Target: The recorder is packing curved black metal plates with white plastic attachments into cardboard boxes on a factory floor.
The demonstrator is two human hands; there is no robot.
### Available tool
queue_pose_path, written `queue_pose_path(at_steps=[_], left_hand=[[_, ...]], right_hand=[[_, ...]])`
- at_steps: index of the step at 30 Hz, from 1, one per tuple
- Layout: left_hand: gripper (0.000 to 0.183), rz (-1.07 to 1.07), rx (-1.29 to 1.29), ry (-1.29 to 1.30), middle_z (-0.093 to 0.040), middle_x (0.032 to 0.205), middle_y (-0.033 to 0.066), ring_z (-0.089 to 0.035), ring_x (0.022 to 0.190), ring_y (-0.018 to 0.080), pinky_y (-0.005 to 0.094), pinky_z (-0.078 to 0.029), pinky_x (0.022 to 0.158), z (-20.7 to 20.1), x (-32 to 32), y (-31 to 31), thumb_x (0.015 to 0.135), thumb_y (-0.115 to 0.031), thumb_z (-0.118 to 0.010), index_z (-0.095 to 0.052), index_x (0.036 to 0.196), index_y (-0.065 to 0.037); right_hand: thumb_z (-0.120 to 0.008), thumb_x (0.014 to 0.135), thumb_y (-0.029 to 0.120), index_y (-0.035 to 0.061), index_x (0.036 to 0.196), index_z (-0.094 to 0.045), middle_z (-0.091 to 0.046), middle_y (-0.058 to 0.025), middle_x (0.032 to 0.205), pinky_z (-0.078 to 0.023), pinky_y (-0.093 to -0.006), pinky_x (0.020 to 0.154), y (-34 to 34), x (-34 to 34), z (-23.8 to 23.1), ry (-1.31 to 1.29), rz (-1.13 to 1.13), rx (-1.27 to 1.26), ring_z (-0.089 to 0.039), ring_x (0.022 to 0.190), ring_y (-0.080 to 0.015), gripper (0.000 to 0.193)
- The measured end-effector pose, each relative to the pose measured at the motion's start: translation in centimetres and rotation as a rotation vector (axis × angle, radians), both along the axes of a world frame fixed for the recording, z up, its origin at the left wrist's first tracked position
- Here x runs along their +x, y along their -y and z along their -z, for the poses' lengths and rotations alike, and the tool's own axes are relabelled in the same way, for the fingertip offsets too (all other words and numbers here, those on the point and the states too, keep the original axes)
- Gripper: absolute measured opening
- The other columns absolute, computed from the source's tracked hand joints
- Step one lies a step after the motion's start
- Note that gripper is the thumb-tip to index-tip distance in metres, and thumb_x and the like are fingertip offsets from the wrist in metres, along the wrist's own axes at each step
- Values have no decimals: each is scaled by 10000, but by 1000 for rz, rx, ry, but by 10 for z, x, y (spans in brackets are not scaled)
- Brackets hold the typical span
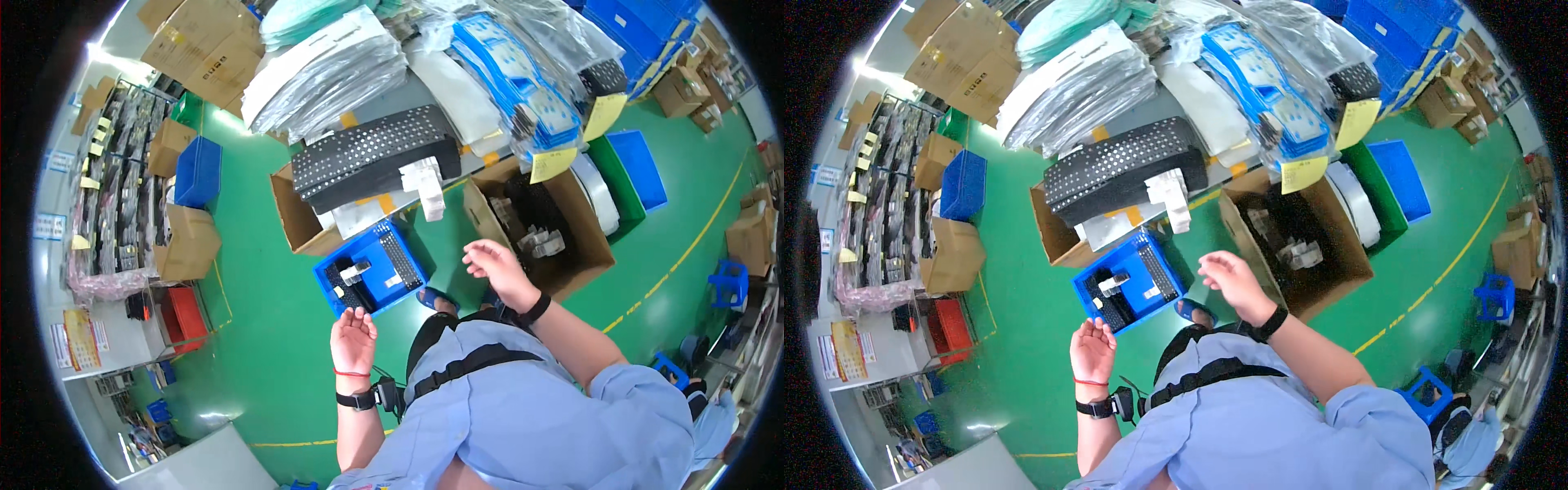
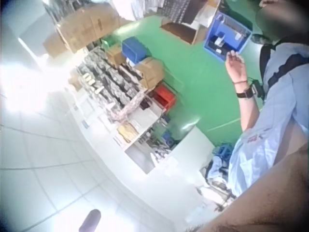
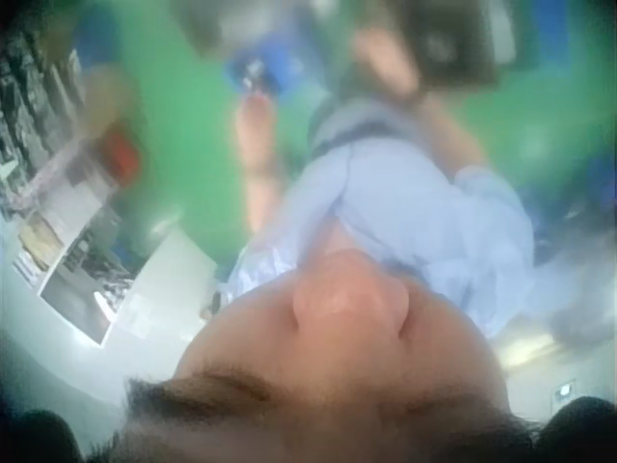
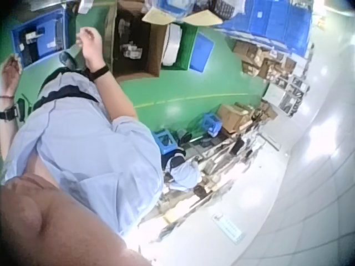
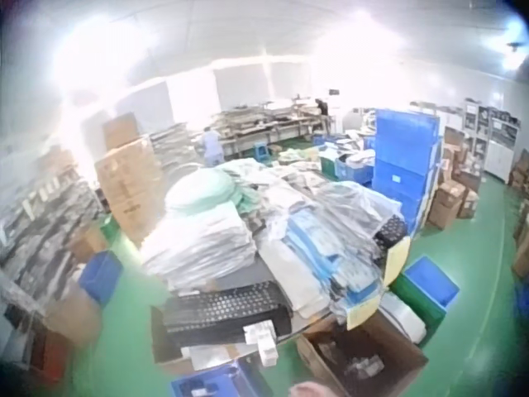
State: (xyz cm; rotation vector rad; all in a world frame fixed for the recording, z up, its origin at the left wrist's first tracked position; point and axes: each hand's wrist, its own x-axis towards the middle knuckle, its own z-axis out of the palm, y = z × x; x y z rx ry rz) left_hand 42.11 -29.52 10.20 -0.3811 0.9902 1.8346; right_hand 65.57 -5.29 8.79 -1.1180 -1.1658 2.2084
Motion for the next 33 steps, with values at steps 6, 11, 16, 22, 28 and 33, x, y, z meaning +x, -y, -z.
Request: queue_pose_path(at_steps=[6,11,16,22,28,33], left_hand=[[209,130,-2,16,-638,1065,91,-626,924,223,331,-537,800,16,-57,-47,978,-243,-517,-568,1089,-73],[246,224,15,33,-611,1127,118,-621,933,238,330,-541,801,46,-106,-87,977,-262,-513,-529,1116,-59],[309,-10,-12,98,-559,1155,140,-580,1025,266,363,-531,867,75,-172,-125,978,-295,-508,-466,1139,-35],[503,-13,-29,182,-482,1219,197,-535,1089,334,438,-500,915,109,-181,-171,937,-371,-581,-366,1223,-18],[988,28,-131,183,-256,1477,277,-396,1306,403,516,-403,1053,113,-161,-236,898,-517,-619,-16,1518,-38],[976,-61,-184,190,-232,1510,254,-286,1377,401,521,-313,1107,110,-162,-280,881,-574,-610,-82,1518,-57]], right_hand=[[-618,938,296,96,1063,-606,-614,4,983,-463,-244,729,-69,-54,45,16,315,-68,-571,864,-99,237],[-602,952,293,95,1091,-587,-613,-2,987,-469,-269,736,-114,-90,36,-55,451,-20,-575,857,-111,243],[-607,954,283,90,1139,-595,-617,19,986,-456,-260,755,-148,-124,4,-10,407,151,-573,864,-97,267],[-632,945,245,16,1183,-605,-638,-26,1073,-449,-249,812,-215,-236,-30,47,-37,440,-570,954,-97,332],[-681,855,501,-43,1289,-543,-594,-196,1259,-438,-329,980,-278,-408,29,224,-695,592,-569,1155,-256,709],[-636,802,665,-57,1332,-510,-562,-243,1319,-404,-365,1044,-292,-469,50,547,-1365,772,-535,1239,-320,904]])
